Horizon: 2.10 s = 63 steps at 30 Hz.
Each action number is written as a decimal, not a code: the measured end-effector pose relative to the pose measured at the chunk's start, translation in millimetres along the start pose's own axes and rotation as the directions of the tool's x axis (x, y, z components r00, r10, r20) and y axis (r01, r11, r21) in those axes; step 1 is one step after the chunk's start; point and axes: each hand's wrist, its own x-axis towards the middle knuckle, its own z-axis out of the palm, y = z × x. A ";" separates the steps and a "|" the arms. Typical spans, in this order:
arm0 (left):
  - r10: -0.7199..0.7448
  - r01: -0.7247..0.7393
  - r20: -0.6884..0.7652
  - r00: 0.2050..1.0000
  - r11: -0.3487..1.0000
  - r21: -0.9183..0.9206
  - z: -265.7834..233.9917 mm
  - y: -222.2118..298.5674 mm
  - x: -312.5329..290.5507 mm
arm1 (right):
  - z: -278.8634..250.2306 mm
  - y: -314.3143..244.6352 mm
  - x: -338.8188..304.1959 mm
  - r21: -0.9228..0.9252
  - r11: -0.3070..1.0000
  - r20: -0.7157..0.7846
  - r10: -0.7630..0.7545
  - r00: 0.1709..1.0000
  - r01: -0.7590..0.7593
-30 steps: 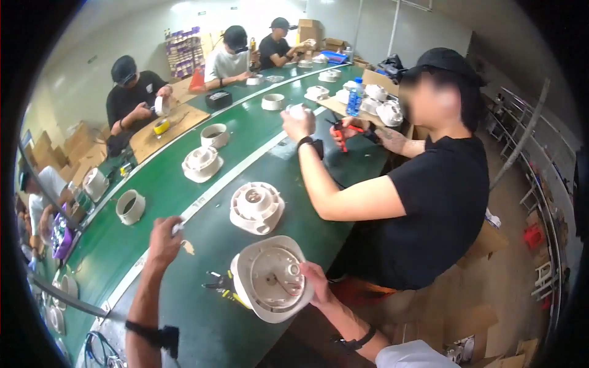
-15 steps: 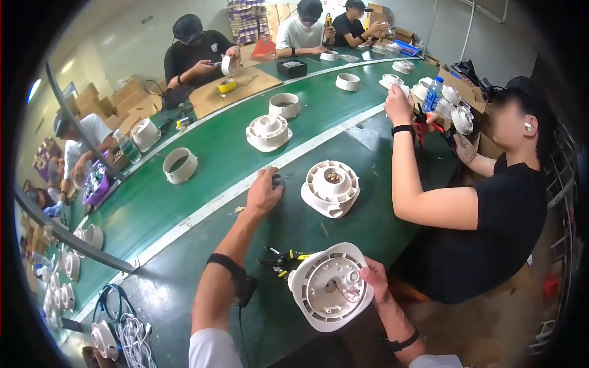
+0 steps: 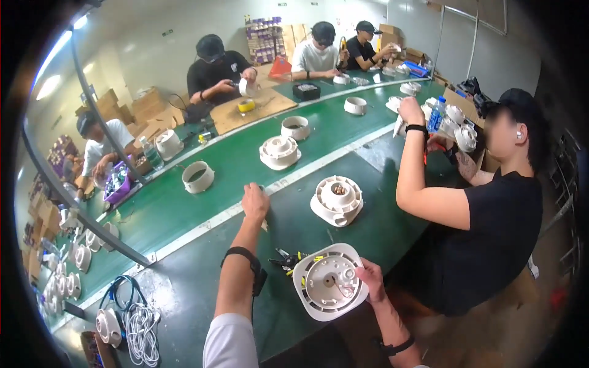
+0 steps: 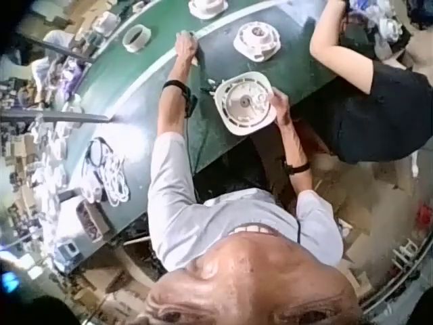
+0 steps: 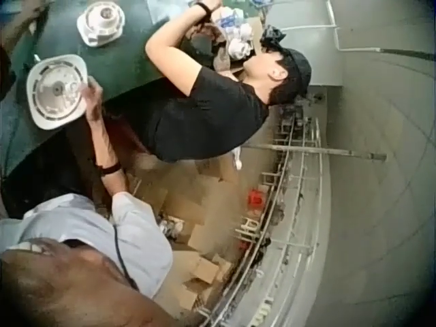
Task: Assembling components and using a rubber mallet to hammer parts into white circular plastic housings on an industrial assembly line.
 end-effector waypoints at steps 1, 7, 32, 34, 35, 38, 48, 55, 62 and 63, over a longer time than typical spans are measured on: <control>-0.050 0.049 0.023 0.998 0.998 0.040 0.0 2.6 -0.4 | -1.4 -1.2 -1.7 -0.016 1.000 -0.003 0.002 1.000 -0.002; -0.020 0.024 -0.031 0.999 0.991 0.132 -12.8 -25.9 -0.8 | 2.4 0.0 -4.9 -0.050 0.999 -0.001 -0.007 1.000 0.007; 0.132 -0.166 0.213 0.968 0.975 0.149 -29.1 -66.9 -2.1 | -49.9 36.3 -5.8 -0.105 0.994 -0.192 -0.061 0.980 0.041; 0.120 -0.148 0.190 0.974 0.979 0.140 -30.3 -68.8 0.3 | -48.9 42.3 -7.4 -0.139 0.989 -0.343 -0.086 0.935 0.040; 0.122 -0.144 0.159 0.980 0.980 0.139 -33.2 -72.2 2.9 | -41.3 39.5 -8.4 -0.130 0.991 -0.375 -0.061 0.925 0.013; 0.152 -0.153 0.032 0.988 0.988 0.032 -35.5 -79.6 11.3 | -53.2 46.4 -4.2 -0.171 0.985 -0.322 -0.076 0.944 0.021; 0.518 -0.417 0.310 0.797 0.844 -0.338 -2.9 27.8 -15.0 | -25.4 24.8 -0.4 -0.183 0.979 -0.201 -0.126 0.971 0.089; 0.573 -0.465 0.273 0.773 0.804 -0.371 -28.5 22.6 -37.9 | -11.1 11.5 -2.4 -0.185 0.980 -0.139 -0.099 0.985 0.072; 0.183 0.293 0.641 0.746 0.773 -0.562 -184.7 20.5 -149.5 | 2.3 4.6 1.7 0.018 0.997 -0.193 -0.070 0.979 0.075; 0.158 0.486 0.718 0.678 0.636 -0.599 -196.5 20.3 -170.3 | 12.5 -2.9 -0.7 -0.027 0.994 -0.162 -0.107 0.981 0.104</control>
